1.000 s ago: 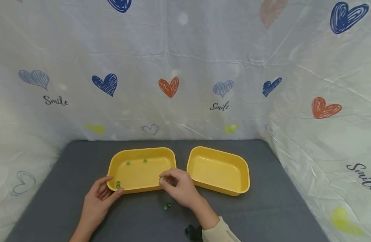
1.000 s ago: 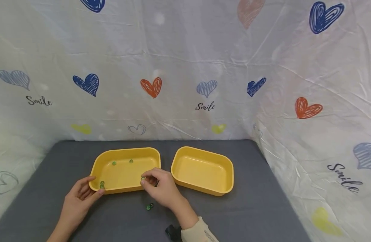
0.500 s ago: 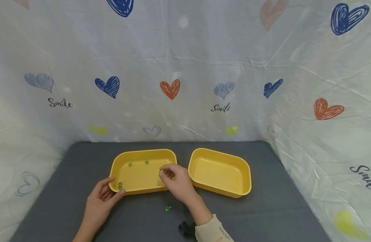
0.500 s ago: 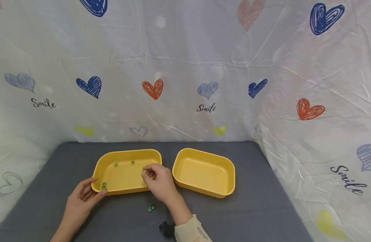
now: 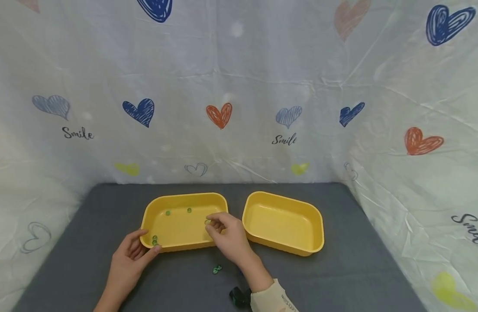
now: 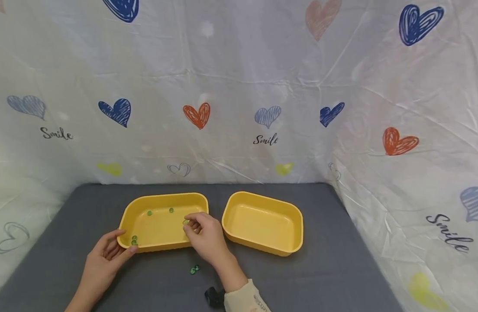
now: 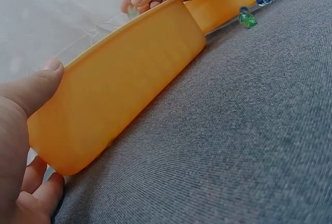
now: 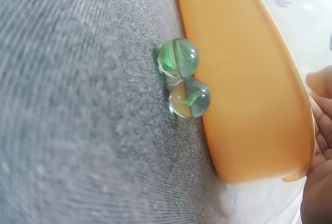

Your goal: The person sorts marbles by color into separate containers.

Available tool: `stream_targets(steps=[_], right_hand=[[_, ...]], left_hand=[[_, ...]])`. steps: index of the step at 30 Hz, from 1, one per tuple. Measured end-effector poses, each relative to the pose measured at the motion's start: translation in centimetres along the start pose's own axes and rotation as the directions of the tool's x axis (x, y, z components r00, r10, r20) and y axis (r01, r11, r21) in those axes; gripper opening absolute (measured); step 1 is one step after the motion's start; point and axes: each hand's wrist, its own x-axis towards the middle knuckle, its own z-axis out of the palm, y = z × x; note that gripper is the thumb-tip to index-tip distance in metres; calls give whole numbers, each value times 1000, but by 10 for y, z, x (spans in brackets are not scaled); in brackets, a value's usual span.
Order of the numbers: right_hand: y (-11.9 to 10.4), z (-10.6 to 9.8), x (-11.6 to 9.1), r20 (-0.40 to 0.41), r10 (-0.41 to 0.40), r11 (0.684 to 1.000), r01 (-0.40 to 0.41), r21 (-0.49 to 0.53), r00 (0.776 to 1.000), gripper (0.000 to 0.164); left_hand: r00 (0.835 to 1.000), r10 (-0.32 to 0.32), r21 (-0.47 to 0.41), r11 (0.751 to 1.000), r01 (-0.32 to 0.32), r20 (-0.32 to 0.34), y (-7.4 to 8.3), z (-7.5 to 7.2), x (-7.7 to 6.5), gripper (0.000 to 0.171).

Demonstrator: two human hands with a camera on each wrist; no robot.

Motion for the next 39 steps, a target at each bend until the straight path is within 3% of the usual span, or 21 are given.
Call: stream_targets(steps=[14, 39], right_hand=[[4, -1, 0, 11, -31, 998, 32, -46, 999, 17], [-2, -2, -6, 48, -73, 994, 76, -77, 996, 15]], left_hand=[[999, 44, -26, 999, -44, -2, 3, 1, -1, 71], [1000, 27, -25, 999, -27, 7, 2, -1, 0, 72]])
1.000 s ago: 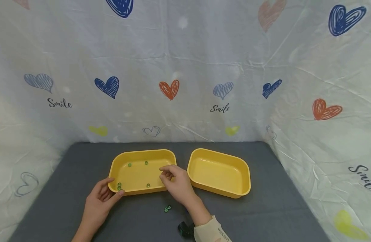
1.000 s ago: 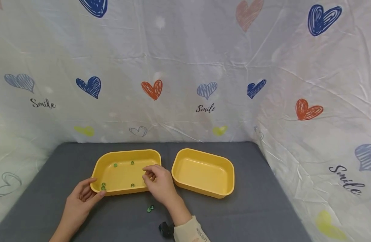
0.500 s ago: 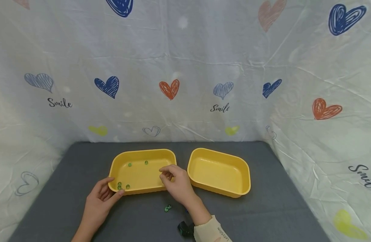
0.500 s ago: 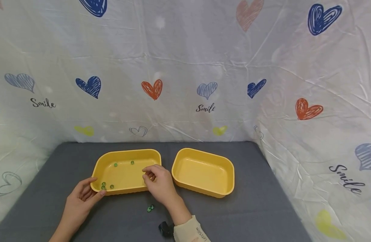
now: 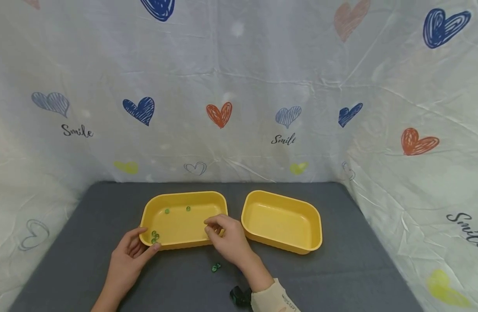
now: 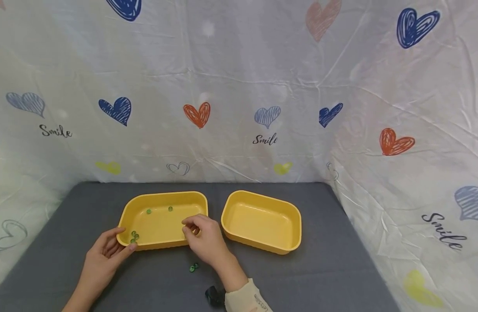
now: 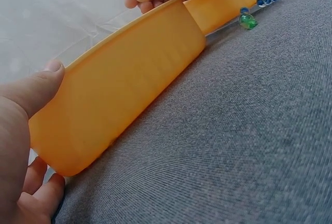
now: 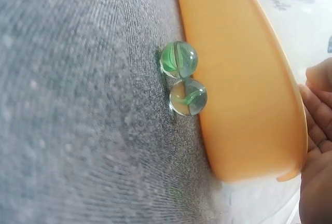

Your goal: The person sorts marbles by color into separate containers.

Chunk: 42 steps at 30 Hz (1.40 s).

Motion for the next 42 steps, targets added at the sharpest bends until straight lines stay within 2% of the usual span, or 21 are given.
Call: stream_targets(steps=[6, 12, 21, 26, 31, 37, 42], right_hand=[[-4, -6, -2, -2, -5, 999, 5, 43, 1000, 15], [-8, -15, -6, -7, 5, 993, -4, 117, 1000, 13], [-16, -24, -11, 5, -92, 985, 91, 147, 996, 13], [-19, -28, -15, 68, -109, 984, 98, 152, 992, 11], [-16, -30, -25, 178, -116, 984, 88, 156, 977, 11], [-11, -35, -35, 285, -46, 991, 8, 132, 958, 11], [-2, -38, -44, 340, 11, 996, -41, 79, 940, 14]], left_hand=[[1000, 13, 1, 1000, -13, -5, 2, -1, 0, 72], [1000, -4, -30, 1000, 5, 6, 1, -1, 0, 73], [1000, -28, -3, 1000, 28, 12, 1, -1, 0, 74], [999, -45, 2, 999, 45, 11, 1, -2, 0, 75], [999, -46, 12, 999, 46, 6, 2, -2, -1, 75], [999, -43, 15, 999, 43, 9, 3, -2, 0, 75], [1000, -31, 12, 999, 31, 3, 3, 0, -1, 75]])
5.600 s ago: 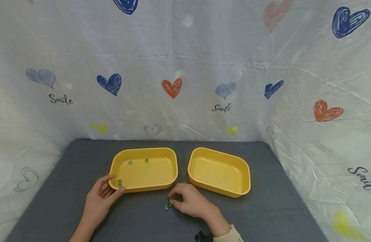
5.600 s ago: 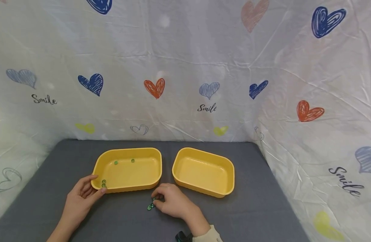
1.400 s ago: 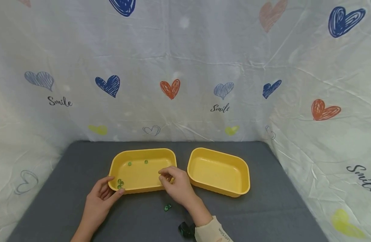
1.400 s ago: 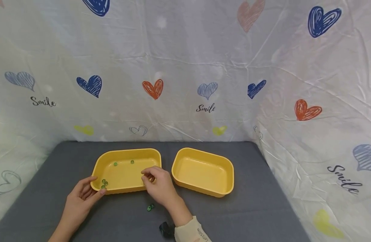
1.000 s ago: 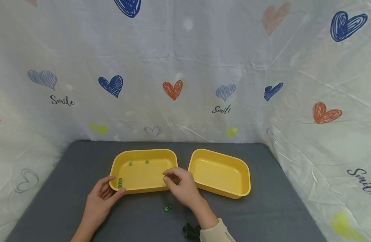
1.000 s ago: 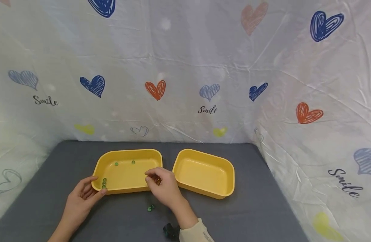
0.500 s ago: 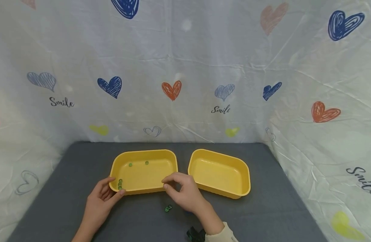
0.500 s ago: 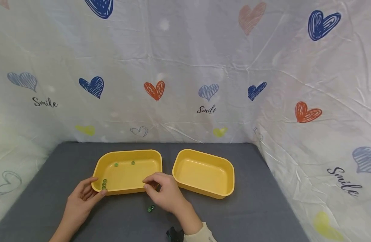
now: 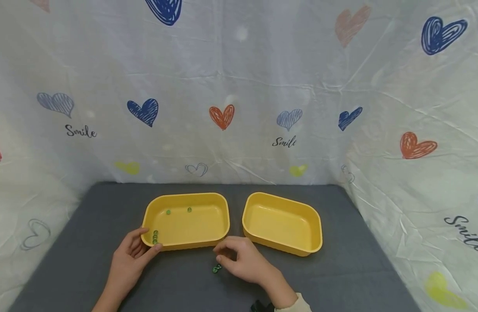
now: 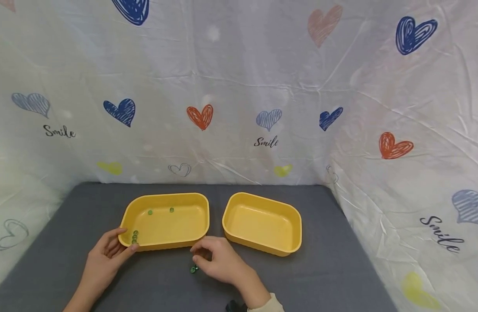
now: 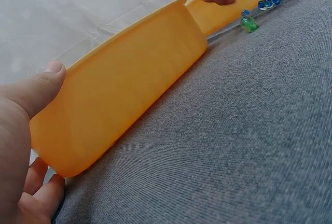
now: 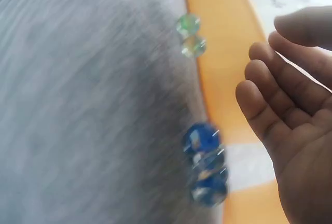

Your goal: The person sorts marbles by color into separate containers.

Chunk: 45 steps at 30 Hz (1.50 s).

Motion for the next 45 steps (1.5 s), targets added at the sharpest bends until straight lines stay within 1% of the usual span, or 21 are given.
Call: stream_targets(steps=[6, 10, 14, 19, 23, 28, 38, 45], right_hand=[[12, -1, -8, 55, 25, 997, -21, -73, 998, 15], [16, -2, -11, 98, 16, 994, -6, -106, 995, 17], [18, 1, -10, 124, 4, 989, 14, -144, 992, 19], [21, 5, -8, 143, -4, 967, 41, -251, 990, 20], [23, 8, -8, 147, -19, 949, 64, -308, 989, 18], [23, 10, -7, 143, -28, 945, 73, -320, 989, 15], [23, 10, -7, 128, -42, 941, 82, -328, 991, 14], [21, 10, -7, 137, -25, 944, 69, -323, 990, 13]], left_hand=[[1000, 29, -4, 1000, -29, -3, -3, 2, -1, 73], [999, 36, -6, 999, -36, -3, -2, 2, -1, 72], [999, 32, -6, 999, -32, -4, -1, 1, -1, 73], [999, 32, -12, 999, -33, -5, 0, 2, -2, 73], [999, 34, -10, 999, -34, -4, -1, 1, -2, 73], [1000, 23, -3, 1000, -23, 0, -1, 0, -1, 74], [999, 34, 0, 999, -34, -7, 1, 1, 0, 72], [1000, 4, 14, 1000, -4, 1, 1, 0, 0, 74]])
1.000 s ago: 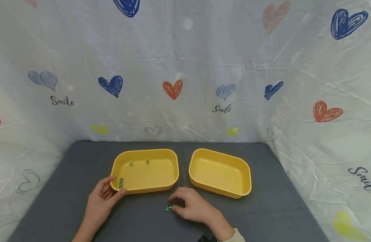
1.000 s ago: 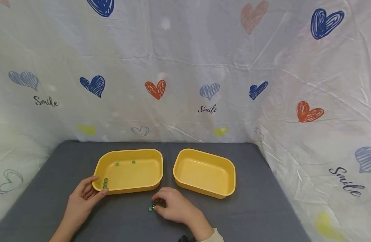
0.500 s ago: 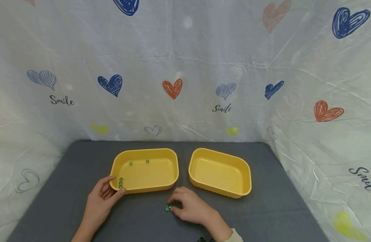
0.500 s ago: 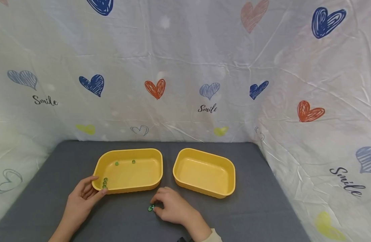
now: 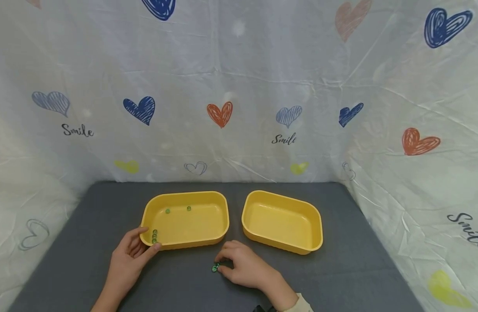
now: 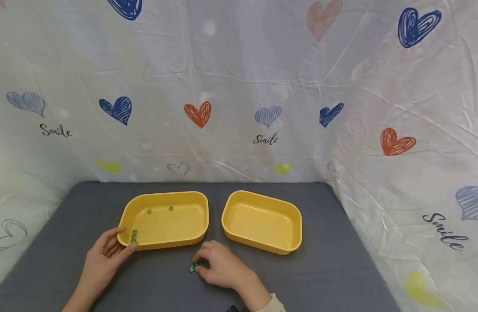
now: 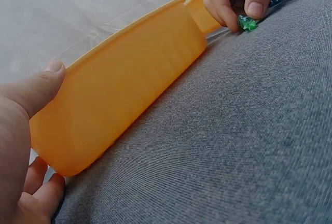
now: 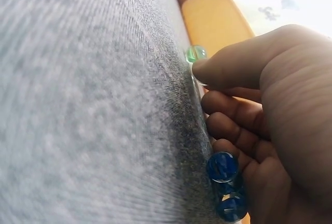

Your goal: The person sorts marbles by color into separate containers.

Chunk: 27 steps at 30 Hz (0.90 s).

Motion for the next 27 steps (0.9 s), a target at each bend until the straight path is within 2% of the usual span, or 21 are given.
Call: stream_targets(steps=[9, 27], right_hand=[[-7, -4, 2, 22, 20, 999, -21, 47, 1000, 11], [-21, -16, 8, -30, -9, 994, 12, 108, 1000, 11]], left_hand=[[1000, 2, -15, 1000, -2, 0, 0, -1, 0, 73], [1000, 15, -41, 999, -15, 4, -1, 0, 1, 74]])
